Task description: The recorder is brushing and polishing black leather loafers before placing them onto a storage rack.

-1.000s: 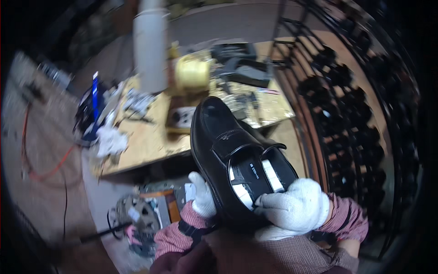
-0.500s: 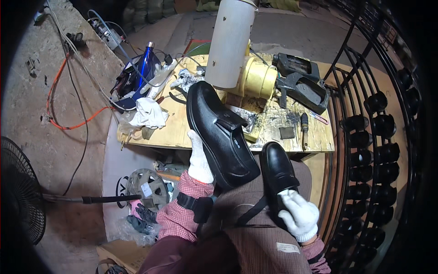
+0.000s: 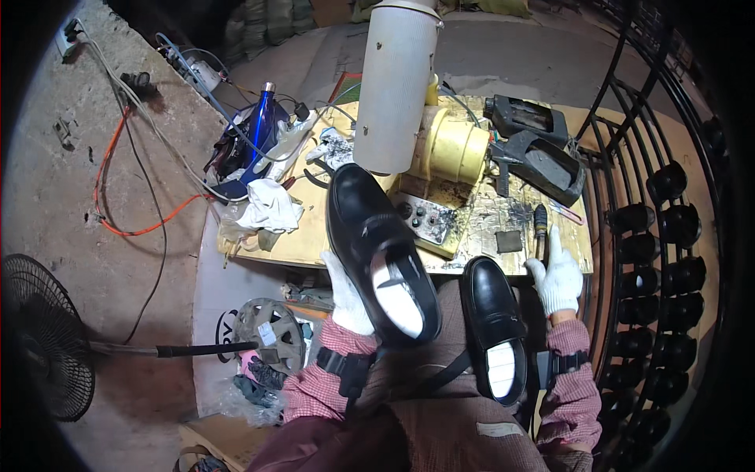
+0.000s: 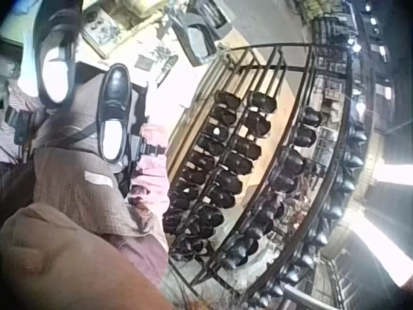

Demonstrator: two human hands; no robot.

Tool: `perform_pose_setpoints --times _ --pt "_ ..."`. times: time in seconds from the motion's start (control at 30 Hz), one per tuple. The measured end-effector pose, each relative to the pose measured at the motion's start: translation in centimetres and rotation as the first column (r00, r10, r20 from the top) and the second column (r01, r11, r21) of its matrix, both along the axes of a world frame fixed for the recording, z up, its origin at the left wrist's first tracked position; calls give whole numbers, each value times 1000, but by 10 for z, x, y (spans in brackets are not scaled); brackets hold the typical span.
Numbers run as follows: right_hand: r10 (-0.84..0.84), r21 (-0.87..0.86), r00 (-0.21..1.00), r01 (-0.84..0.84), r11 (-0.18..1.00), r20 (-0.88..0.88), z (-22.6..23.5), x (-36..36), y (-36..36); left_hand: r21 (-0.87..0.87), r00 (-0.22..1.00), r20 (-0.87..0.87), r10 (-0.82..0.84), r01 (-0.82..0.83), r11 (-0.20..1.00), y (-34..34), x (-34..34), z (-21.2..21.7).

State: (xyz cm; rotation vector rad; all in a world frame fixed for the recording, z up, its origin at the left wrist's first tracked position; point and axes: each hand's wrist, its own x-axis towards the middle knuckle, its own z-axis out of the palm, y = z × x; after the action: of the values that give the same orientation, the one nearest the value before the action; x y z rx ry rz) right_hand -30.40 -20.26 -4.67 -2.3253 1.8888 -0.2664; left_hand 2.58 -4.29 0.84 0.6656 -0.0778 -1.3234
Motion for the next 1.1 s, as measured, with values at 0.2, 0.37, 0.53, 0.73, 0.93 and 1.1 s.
perform_pose_setpoints --times 0.2,0.37,0.53,0.73,0.93,1.1 --pt "-9 -92 977 -11 996 -212 -23 1 -15 -20 966 -258 -29 25 999 -2 -7 -16" --pt "-15 -10 984 13 1000 -177 -21 -6 -28 -362 956 -215 -197 109 926 -25 -5 -1" --pt "-50 -40 991 45 998 -124 -28 -5 -37 -250 986 157 53 -12 968 -37 -2 6" --pt "-66 42 995 63 997 79 -27 -17 -46 -291 992 -89 88 -110 950 -34 19 -4" --pt "-276 332 447 -52 942 851 62 6 37 -238 937 -330 -114 34 971 18 -13 6" --pt "590 -215 471 -633 744 656 104 54 117 -196 569 -782 -254 162 967 52 -55 12"
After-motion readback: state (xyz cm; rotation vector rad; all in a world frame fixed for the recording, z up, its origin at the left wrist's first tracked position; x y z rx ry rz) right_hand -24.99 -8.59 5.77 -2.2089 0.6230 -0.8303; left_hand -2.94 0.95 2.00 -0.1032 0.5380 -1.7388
